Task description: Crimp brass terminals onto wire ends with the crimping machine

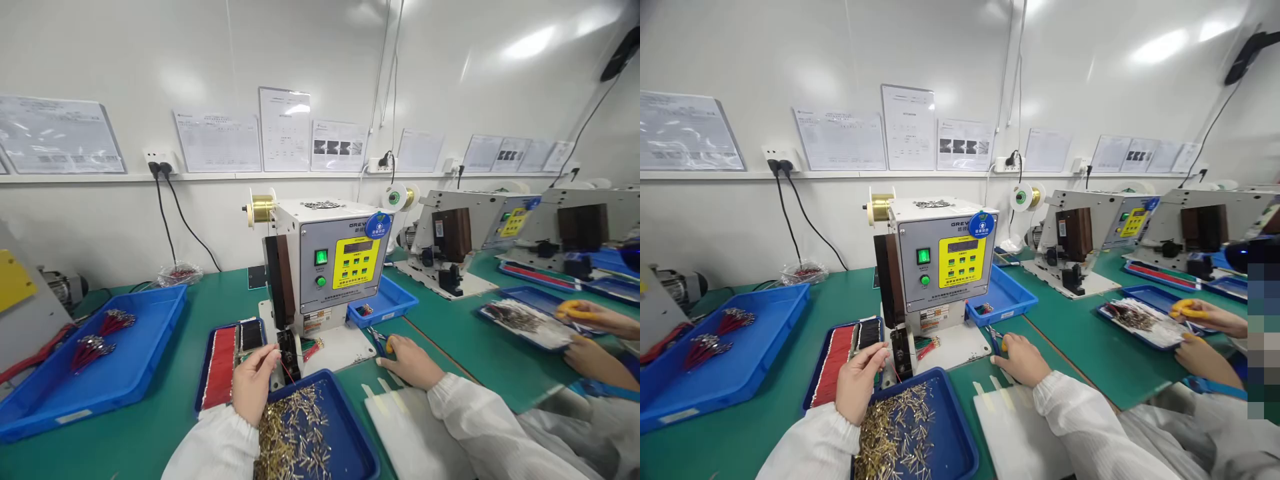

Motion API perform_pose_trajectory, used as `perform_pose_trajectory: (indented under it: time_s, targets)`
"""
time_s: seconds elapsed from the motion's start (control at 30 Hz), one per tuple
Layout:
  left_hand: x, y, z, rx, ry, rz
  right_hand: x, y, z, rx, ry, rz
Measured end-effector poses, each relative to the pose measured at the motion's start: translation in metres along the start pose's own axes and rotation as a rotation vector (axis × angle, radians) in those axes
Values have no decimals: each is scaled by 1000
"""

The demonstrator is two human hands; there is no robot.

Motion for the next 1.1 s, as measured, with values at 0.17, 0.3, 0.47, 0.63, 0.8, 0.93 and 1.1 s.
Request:
perform_pose_trajectory:
  time_s: [0.17, 0.3, 0.47, 0.63, 0.8, 0.93, 1.1]
  targets:
    - [1, 2, 1, 35, 4, 8, 9, 1, 8, -1, -9, 30]
    - [2, -1, 3, 53, -2, 38, 5, -10, 16, -45, 2, 65]
    - [5, -6, 4, 53, -45, 41, -2, -27, 13, -110, 182, 180]
    - [7, -6, 3, 38, -84, 45, -24, -12, -53, -313, 218, 103]
    - [6, -3, 2, 28, -103, 64, -36, 28, -130, -863, 132, 35]
    - [5, -4, 5, 34, -127, 98, -14, 50, -148, -950, 111, 94]
    - [9, -8, 8, 21, -196, 91, 26, 54, -139, -836, 173, 201]
Point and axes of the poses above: each hand's wrist, its own y-axis towards the middle knuckle, its own x-axis out of the palm, z = x × y, the point moved 1 cm from there along y, towards the middle knuckle, and after that the axes turned 15 degrees about -x, right-handed, at the moved point
